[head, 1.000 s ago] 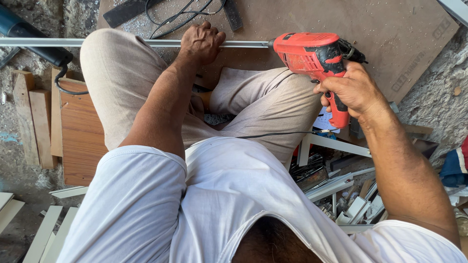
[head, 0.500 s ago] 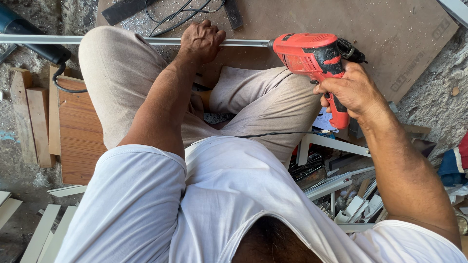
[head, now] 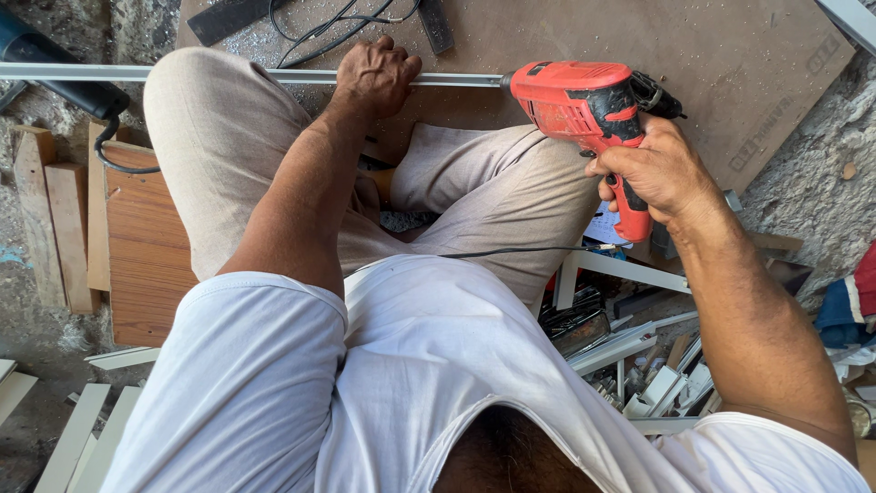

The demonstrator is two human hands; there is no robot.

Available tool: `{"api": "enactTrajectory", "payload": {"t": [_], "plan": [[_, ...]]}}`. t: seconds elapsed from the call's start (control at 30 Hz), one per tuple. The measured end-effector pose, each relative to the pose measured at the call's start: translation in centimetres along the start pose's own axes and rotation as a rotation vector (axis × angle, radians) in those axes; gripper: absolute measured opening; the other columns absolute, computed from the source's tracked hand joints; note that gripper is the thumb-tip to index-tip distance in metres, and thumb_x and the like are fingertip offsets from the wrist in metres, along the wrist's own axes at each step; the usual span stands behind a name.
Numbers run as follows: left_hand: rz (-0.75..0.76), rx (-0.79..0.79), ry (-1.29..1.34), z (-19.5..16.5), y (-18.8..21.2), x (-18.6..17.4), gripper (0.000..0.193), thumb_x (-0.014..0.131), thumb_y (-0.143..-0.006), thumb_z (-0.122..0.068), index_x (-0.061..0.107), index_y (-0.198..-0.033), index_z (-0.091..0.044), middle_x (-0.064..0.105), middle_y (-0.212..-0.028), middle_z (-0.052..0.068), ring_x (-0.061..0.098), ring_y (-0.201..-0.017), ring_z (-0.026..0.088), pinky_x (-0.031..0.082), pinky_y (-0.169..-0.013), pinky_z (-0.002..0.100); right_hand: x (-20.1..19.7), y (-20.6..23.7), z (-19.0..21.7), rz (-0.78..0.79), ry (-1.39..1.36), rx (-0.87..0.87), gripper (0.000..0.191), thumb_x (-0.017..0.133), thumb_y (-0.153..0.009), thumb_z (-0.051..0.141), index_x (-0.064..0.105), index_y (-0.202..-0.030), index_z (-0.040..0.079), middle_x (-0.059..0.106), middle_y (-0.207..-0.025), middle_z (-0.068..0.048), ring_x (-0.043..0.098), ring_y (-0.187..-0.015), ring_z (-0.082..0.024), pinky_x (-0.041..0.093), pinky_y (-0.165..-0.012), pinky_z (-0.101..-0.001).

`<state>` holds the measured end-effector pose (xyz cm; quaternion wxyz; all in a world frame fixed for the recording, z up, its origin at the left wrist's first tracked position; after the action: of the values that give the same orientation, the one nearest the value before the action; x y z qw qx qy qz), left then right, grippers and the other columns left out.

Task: The person assembles white window frame components by hand, using a power drill and a hammer to secure parts together. They handle profile pieces, corner connectors, and screws, aligning and fastening them while seated on the floor.

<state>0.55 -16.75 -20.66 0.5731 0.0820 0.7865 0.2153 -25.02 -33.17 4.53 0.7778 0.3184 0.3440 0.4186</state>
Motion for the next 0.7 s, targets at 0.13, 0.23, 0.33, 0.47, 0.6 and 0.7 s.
{"api": "enactTrajectory", "payload": {"t": [0.13,0.23,0.33,0.47,0.6,0.7], "plan": [[0.035,-0.007,0.001,0.04,0.06,-0.06,0.037,0.059,-0.102,-0.047,0.066,-0.124,-0.019,0.071,-0.119,0.009,0.061,-0.117,0.025,0.054,-0.088,0.042,-0.01,-0.12,0.05,-0.007,0.0,0.011,0.026,0.068,-0.079,0.001,0.065,-0.105,0.001,0.065,-0.075,-0.007,0.06,-0.052,-0.015,0.052,-0.043,-0.0323],[0.015,-0.009,0.011,0.03,0.04,-0.13,0.037,0.059,-0.102,-0.047,0.066,-0.125,-0.019,0.071,-0.119,0.009,0.061,-0.117,0.025,0.054,-0.087,0.043,-0.1,-0.23,0.02,-0.005,-0.014,0.011,0.026,0.068,-0.079,0.001,0.064,-0.105,0.001,0.065,-0.075,-0.007,0.06,-0.052,-0.015,0.051,-0.042,-0.0333],[0.013,0.003,0.0,0.07,-0.01,-0.1,0.038,0.06,-0.101,-0.047,0.065,-0.125,-0.018,0.071,-0.118,0.009,0.061,-0.116,0.025,0.054,-0.088,0.043,-0.13,-0.39,-0.04,-0.007,0.002,0.003,0.025,0.069,-0.079,0.001,0.065,-0.104,0.001,0.065,-0.075,-0.007,0.06,-0.052,-0.015,0.051,-0.044,-0.0325],[0.001,0.004,-0.008,0.09,-0.06,-0.13,0.038,0.06,-0.1,-0.047,0.065,-0.124,-0.019,0.071,-0.118,0.008,0.061,-0.115,0.025,0.053,-0.089,0.043,-0.15,-0.46,-0.05,0.004,0.023,-0.008,0.025,0.069,-0.079,0.001,0.065,-0.104,0.0,0.064,-0.075,-0.007,0.06,-0.052,-0.015,0.05,-0.045,-0.0318],[-0.002,0.009,-0.011,0.1,-0.11,-0.18,0.035,0.06,-0.101,-0.045,0.066,-0.124,-0.018,0.071,-0.118,0.009,0.061,-0.115,0.025,0.053,-0.089,0.042,-0.16,-0.39,0.14,-0.001,0.028,-0.004,0.025,0.069,-0.079,0.001,0.065,-0.104,0.0,0.065,-0.075,-0.006,0.06,-0.053,-0.015,0.05,-0.045,-0.0317],[0.003,0.006,-0.01,0.13,-0.12,-0.17,0.035,0.06,-0.102,-0.045,0.066,-0.124,-0.018,0.071,-0.117,0.009,0.061,-0.116,0.025,0.053,-0.089,0.042,-0.05,-0.35,0.41,-0.004,0.024,-0.004,0.026,0.069,-0.079,0.001,0.064,-0.105,0.0,0.065,-0.076,-0.006,0.06,-0.053,-0.015,0.05,-0.044,-0.0316]]}}
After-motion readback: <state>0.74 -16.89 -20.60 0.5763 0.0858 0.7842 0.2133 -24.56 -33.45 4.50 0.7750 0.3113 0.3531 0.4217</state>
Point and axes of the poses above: each hand's wrist, its own y-axis away from the middle knuckle, its own x-axis out of the palm, z = x × y, the point moved 3 cm from there along -y, towards the middle knuckle
